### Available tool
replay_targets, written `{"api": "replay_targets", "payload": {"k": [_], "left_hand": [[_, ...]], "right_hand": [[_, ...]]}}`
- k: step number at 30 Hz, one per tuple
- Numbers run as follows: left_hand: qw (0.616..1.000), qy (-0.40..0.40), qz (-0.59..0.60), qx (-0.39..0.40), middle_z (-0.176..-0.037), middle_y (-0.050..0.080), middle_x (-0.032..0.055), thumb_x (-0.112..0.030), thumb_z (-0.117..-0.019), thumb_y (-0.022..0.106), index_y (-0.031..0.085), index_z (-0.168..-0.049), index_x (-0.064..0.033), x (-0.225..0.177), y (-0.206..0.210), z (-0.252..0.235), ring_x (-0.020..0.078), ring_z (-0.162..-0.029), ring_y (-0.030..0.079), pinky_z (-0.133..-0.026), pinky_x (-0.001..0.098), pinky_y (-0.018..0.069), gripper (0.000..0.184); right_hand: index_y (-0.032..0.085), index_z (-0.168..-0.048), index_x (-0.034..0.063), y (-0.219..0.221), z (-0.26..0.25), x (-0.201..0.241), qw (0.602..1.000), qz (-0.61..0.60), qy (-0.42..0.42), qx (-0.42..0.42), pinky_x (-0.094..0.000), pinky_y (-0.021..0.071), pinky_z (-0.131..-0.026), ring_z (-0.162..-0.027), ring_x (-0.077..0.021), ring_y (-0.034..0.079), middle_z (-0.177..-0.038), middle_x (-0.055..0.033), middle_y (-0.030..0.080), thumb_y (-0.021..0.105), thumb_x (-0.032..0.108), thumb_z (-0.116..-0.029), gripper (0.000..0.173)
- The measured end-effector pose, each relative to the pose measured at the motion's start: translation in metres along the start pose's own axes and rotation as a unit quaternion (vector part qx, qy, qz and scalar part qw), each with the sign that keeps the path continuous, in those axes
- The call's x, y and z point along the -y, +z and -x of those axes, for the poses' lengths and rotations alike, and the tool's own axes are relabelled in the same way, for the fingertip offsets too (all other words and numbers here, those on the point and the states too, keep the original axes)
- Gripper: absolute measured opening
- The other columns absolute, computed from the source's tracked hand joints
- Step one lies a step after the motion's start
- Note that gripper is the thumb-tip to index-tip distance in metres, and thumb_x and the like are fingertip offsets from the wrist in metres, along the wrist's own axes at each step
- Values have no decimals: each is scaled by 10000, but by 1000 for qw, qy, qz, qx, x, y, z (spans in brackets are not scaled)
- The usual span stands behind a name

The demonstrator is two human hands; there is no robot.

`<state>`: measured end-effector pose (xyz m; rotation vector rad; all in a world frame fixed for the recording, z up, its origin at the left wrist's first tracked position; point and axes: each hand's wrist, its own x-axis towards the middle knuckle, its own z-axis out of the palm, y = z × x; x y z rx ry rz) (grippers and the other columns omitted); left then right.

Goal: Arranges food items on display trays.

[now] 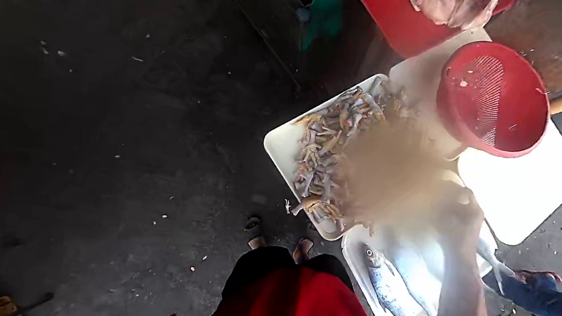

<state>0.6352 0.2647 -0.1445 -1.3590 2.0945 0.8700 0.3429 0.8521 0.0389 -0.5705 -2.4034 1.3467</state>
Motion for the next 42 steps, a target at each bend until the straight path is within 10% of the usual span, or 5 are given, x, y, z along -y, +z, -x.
{"api": "replay_targets", "payload": {"k": [7, 14, 32, 34, 42], "left_hand": [[996, 42, 76, -11, -1336, 615, 271, -134, -1032, 535, 523, -1436, 22, -28, 1, -7, 391, -1237, 602, -1063, 561, 450, 433], [969, 172, 171, 45, -1305, 635, 245, -138, -970, 503, 524, -1422, 41, -83, 26, -77, 297, -1139, 659, -962, 459, 539, 486], [917, 277, -95, 269, -1199, 701, 116, -262, -925, 558, 641, -1372, -121, -65, 234, -268, 325, -1039, 679, -792, 517, 555, 476], [923, 251, -95, 275, -1218, 699, 132, -233, -919, 570, 643, -1371, -99, -74, 229, -273, 336, -1054, 676, -821, 524, 551, 477], [906, 219, -111, 344, -1259, 666, 210, -159, -920, 601, 623, -1379, -38, -99, 226, -277, 403, -1107, 652, -876, 567, 520, 475]], "right_hand": [[615, -1349, 125, 65, -66, 53, 930, 263, -153, 206, -721, 403, -1018, -1348, -479, 449, -1478, -235, 472, 748, 268, -866, 521], [686, -1230, 214, 142, 116, 107, 857, -91, -77, 502, -283, 602, -830, -1046, -100, 678, -1226, 25, 697, 597, 275, -989, 263], [608, -1299, -60, 623, 267, -471, 791, 382, 201, 434, -625, 470, -1001, -1159, -461, 625, -1246, -304, 646, 491, 324, -1059, 468], [309, -1580, 8, 674, 198, -392, 559, 428, 393, 592, -468, 306, -1229, -1512, -317, 349, -1645, -188, 327, 386, 271, -1127, 530], [624, -1235, -78, 670, 231, -488, 833, 353, 233, 357, -574, 523, -935, -1101, -427, 638, -1191, -286, 637, 694, 194, -955, 397]]}}
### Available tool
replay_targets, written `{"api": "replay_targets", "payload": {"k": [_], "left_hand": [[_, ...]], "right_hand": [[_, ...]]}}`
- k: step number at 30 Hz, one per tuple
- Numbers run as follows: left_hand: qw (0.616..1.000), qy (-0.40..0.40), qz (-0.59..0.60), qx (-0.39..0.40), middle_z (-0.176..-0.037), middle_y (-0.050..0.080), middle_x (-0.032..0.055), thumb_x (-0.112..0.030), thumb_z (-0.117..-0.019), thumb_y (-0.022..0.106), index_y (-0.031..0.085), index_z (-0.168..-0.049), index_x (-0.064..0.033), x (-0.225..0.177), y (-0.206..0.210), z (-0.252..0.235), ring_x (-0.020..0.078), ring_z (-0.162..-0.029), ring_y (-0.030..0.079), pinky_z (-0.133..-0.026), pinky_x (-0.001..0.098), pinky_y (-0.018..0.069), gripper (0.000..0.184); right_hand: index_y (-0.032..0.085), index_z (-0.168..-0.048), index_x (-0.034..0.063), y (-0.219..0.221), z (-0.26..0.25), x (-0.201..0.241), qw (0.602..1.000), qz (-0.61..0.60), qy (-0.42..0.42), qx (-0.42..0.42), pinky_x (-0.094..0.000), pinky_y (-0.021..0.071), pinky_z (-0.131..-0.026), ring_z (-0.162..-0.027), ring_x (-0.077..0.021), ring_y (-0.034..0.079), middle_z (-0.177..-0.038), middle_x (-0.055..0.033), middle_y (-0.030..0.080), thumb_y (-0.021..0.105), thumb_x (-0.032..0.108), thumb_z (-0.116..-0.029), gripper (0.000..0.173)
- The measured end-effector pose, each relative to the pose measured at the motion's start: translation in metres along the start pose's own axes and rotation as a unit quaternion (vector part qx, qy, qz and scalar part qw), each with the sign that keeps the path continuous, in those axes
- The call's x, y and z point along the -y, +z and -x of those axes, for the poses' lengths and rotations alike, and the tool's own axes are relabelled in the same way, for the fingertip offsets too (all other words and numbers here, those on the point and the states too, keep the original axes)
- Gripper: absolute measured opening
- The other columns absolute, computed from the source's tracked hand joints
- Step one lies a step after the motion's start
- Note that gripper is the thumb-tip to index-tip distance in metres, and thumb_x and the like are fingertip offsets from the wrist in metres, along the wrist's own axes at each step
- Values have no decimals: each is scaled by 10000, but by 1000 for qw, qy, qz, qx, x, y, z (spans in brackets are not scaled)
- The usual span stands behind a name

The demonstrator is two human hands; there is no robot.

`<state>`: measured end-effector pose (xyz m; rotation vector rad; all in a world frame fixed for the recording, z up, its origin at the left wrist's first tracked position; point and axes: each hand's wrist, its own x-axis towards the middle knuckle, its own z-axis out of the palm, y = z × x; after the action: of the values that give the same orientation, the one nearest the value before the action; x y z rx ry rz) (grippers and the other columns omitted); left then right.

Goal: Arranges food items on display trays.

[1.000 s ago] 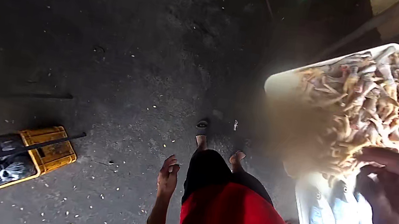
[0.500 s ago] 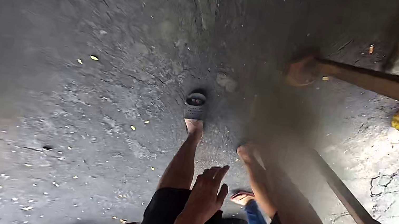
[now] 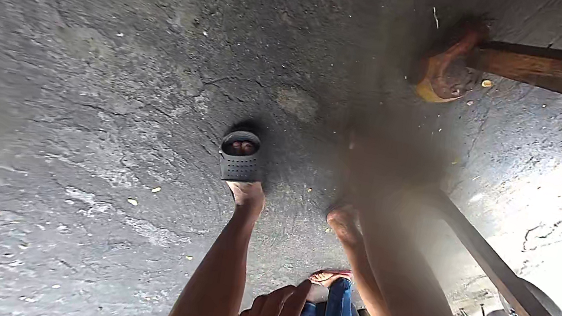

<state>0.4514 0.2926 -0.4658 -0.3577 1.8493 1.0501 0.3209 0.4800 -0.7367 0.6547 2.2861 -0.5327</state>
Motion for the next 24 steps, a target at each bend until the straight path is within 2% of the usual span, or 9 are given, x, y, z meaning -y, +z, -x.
{"api": "replay_targets", "payload": {"k": [3, 5, 10, 13, 17, 18, 20, 21, 24], "left_hand": [[1000, 9, -5, 5, -1252, 668, 217, -165, -931, 589, 618, -1376, -30, 0, -2, -4, 396, -1101, 657, -903, 560, 523, 466], [1000, 11, -3, 11, -1248, 668, 221, -162, -936, 605, 621, -1369, -27, 0, -1, -4, 395, -1090, 659, -907, 555, 521, 454], [999, 23, 10, 19, -1228, 669, 233, -167, -949, 572, 617, -1367, -10, -2, -2, -5, 397, -1079, 663, -903, 570, 517, 449], [999, 15, 10, 35, -1230, 665, 251, -190, -931, 609, 614, -1361, 11, 5, 2, -13, 410, -1082, 660, -911, 555, 517, 474], [997, -50, 34, 45, -1291, 611, 327, -162, -835, 708, 595, -1336, 91, 7, 3, -35, 471, -1138, 622, -929, 545, 500, 573], [998, -42, 30, 38, -1284, 621, 314, -178, -836, 690, 603, -1336, 76, 8, 3, -32, 464, -1129, 626, -906, 548, 501, 568], [1000, -4, 18, 25, -1274, 647, 270, -216, -893, 628, 609, -1366, 21, 11, 2, -20, 441, -1112, 642, -881, 560, 514, 530], [1000, 11, 14, 18, -1272, 648, 249, -205, -933, 591, 598, -1387, -1, 5, -1, -12, 431, -1115, 641, -885, 574, 516, 498], [1000, 8, 26, 2, -1265, 660, 213, -175, -945, 569, 584, -1411, -24, 7, -1, -4, 400, -1122, 646, -907, 578, 514, 490]], "right_hand": [[606, -1148, -37, -15, 8, -35, 999, -24, 31, 27, -582, 535, -719, -842, -404, 678, -955, -253, 679, 582, 172, -1000, 258], [619, -1143, -22, -19, -6, -80, 997, -39, 62, -28, -579, 537, -717, -795, -376, 669, -898, -222, 676, 592, 223, -997, 286], [623, -1320, -5, -53, -55, -160, 974, -64, 171, -136, -563, 487, -1007, -1146, -389, 642, -1218, -253, 672, 640, 216, -987, 400], [562, -1418, 19, -65, -80, -178, 976, -57, 194, -79, -539, 509, -989, -1138, -373, 649, -1280, -257, 648, 599, 233, -1029, 445], [661, -1231, 17, -66, -83, -169, 982, -68, 172, -35, -421, 529, -648, -712, -239, 606, -992, -187, 654, 557, 255, -1063, 309], [656, -1224, -8, -73, -71, -146, 980, -69, 188, -19, -406, 524, -665, -728, -235, 598, -1010, -197, 649, 531, 224, -1073, 303], [523, -1411, -36, -111, -32, -71, 953, -91, 273, 96, -405, 488, -947, -1016, -256, 606, -1287, -224, 598, 401, 155, -1116, 372], [525, -1381, -56, -114, -15, -60, 955, -105, 262, 87, -374, 487, -897, -940, -233, 585, -1201, -211, 599, 390, 140, -1114, 357], [624, -1121, -32, -86, 2, -134, 961, -238, 142, 20, -272, 458, -524, -537, -94, 459, -741, -37, 535, 542, 194, -1058, 248]]}}
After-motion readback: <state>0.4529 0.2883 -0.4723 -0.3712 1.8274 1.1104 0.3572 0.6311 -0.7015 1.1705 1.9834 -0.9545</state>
